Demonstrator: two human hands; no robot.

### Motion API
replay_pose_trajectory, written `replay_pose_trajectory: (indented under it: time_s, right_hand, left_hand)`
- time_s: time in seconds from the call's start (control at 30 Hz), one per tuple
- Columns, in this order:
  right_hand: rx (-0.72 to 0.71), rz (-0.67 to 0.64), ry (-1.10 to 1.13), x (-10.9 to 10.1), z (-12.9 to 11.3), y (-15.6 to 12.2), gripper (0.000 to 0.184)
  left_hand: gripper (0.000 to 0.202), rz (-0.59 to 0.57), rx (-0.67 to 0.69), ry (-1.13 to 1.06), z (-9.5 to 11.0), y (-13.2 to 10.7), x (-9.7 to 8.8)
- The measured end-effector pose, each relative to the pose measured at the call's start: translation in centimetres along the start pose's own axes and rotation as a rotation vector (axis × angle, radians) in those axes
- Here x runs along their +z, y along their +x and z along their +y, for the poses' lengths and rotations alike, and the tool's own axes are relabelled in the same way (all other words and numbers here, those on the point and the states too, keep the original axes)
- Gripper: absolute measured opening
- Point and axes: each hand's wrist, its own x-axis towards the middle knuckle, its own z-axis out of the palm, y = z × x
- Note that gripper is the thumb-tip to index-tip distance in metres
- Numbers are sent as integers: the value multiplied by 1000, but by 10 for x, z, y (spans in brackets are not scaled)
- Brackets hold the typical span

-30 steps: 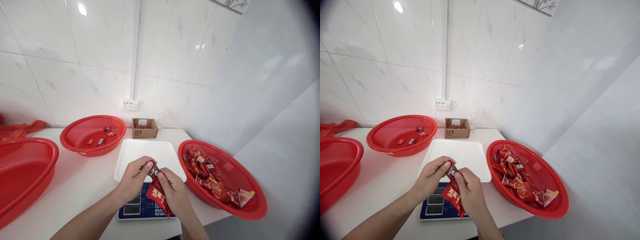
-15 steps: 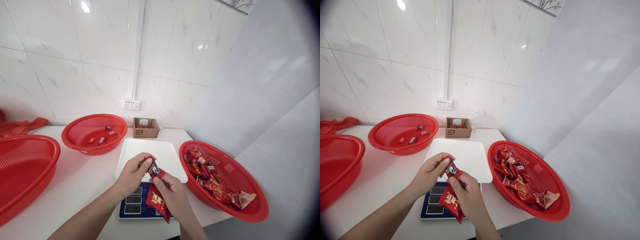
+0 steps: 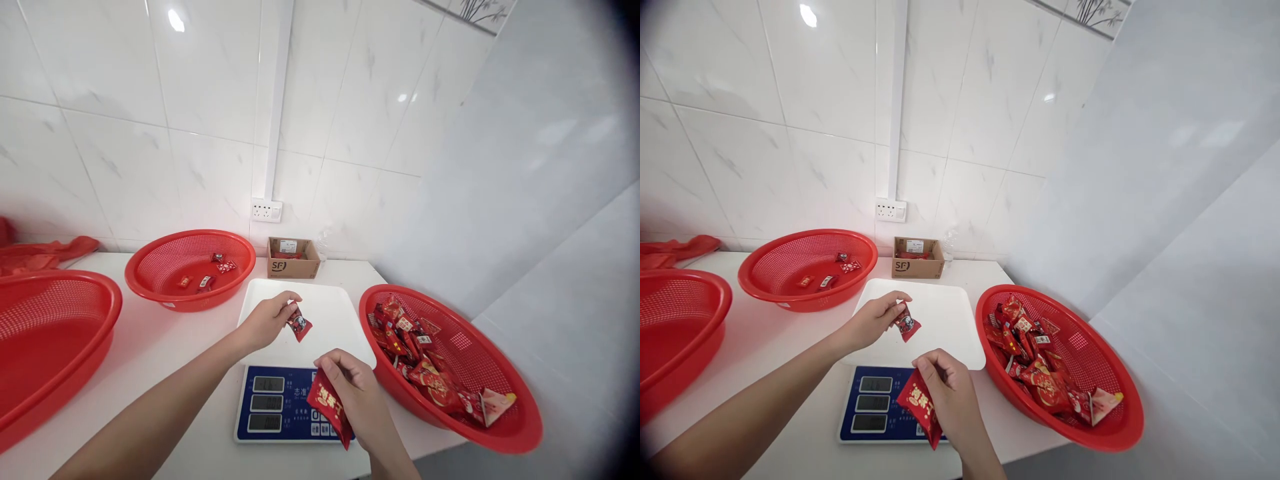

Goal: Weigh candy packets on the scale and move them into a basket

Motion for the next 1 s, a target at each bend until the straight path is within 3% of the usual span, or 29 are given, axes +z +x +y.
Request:
replay_pose_trajectory:
  time_s: [0.27,0.5,0.63,0.73,1.0]
  right_hand:
    - [25,37,27,-8,10,0,39]
    - [9,44,-9,-8,13,0,39]
    - [14,33,-11,-9,11,0,39]
    - [5,38,-19,-9,12,-1,38]
    - [0,41,-24,-11,14,0,38]
  left_hand:
    - [32,-36,-12,231,-14,12,-1]
    - [38,43,64,508,-19,11,3]
    - [25,-88,162,536,-20,4,12]
    - [28,-164,204,539,-23,1,17]
    - [38,-127,170,475,-28,4,17]
